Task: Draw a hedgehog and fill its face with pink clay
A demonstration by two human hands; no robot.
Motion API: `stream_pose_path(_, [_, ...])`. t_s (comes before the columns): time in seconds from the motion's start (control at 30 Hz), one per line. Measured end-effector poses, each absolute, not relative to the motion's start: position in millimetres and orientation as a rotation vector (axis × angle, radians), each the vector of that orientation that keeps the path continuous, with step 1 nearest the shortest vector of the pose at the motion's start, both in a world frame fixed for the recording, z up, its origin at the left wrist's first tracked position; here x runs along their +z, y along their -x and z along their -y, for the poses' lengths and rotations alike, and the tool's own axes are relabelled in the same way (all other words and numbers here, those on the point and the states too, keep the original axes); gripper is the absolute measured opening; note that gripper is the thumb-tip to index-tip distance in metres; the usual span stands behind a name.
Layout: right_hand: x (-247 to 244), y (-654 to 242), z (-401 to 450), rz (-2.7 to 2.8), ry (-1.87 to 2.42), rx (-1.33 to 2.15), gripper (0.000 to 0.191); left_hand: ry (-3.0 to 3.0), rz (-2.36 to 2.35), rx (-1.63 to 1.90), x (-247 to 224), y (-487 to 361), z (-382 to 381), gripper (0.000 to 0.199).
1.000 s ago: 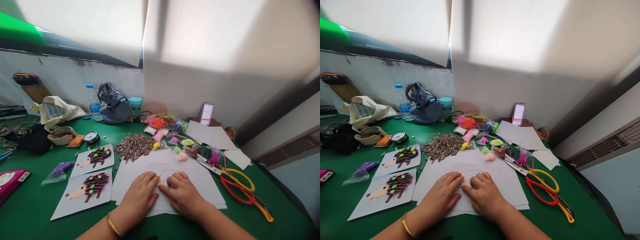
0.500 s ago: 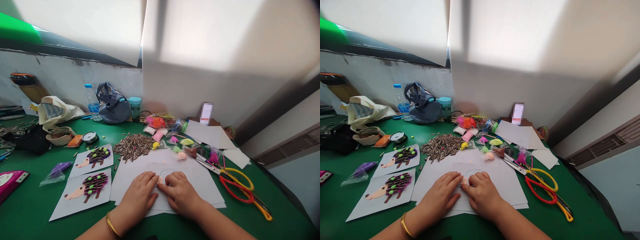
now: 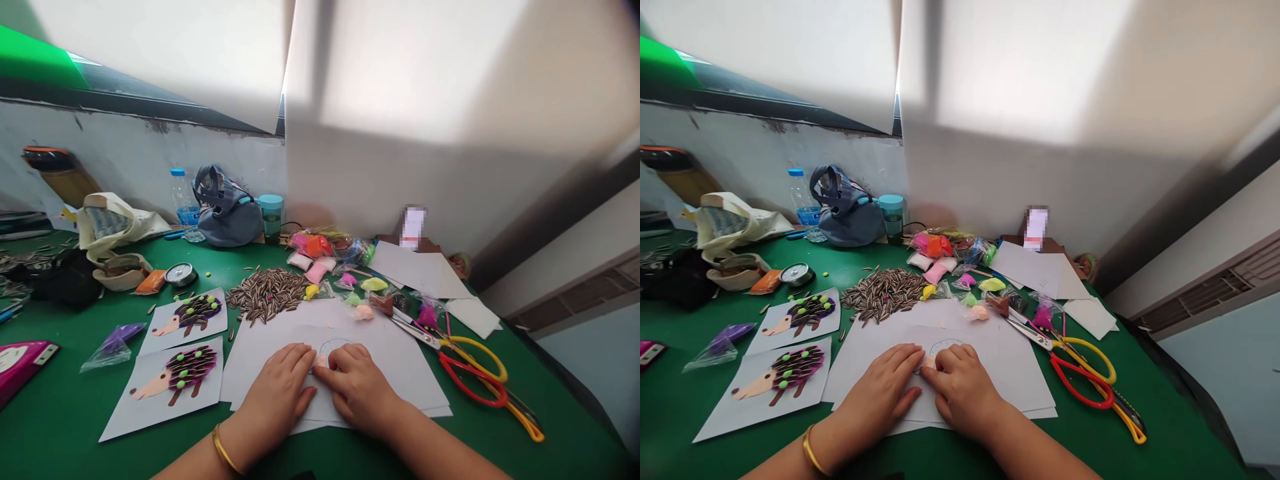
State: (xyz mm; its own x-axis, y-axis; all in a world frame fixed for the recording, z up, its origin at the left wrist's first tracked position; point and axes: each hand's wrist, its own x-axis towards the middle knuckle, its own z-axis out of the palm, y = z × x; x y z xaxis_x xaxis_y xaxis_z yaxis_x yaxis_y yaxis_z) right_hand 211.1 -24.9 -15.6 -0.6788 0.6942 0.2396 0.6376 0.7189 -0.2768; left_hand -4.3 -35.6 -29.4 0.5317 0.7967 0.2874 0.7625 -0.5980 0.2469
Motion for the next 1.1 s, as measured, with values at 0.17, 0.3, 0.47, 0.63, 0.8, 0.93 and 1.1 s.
stream_pose_path(0.17, [-13, -208, 27, 2.627, 1.046, 0.216, 0.045, -2.642, -1.363, 0.588, -27, 4, 36, 0.051])
stream_pose_path(0.3, [-15, -209, 27, 2.588, 1.048, 0.221, 0.050, -2.651, -1.360, 0.574, -26, 4, 36, 0.050])
stream_pose_path(0.47, [-23, -213, 23, 2.457, 1.095, 0.235, 0.047, -2.659, -1.365, 0.583, -28, 5, 35, 0.048])
stream_pose_path(0.63, [-26, -216, 22, 2.419, 1.110, 0.262, 0.046, -2.678, -1.346, 0.554, -28, 5, 35, 0.043])
stream_pose_path(0.8, [-27, -218, 22, 2.422, 1.096, 0.300, 0.047, -2.705, -1.330, 0.566, -27, 5, 36, 0.040])
stream_pose_path(0.93, [-27, -218, 21, 2.417, 1.107, 0.307, 0.048, -2.721, -1.330, 0.589, -29, 5, 36, 0.041])
stream_pose_path(1.1, [-27, -218, 20, 2.376, 1.119, 0.331, 0.053, -2.777, -1.334, 0.562, -29, 4, 36, 0.042])
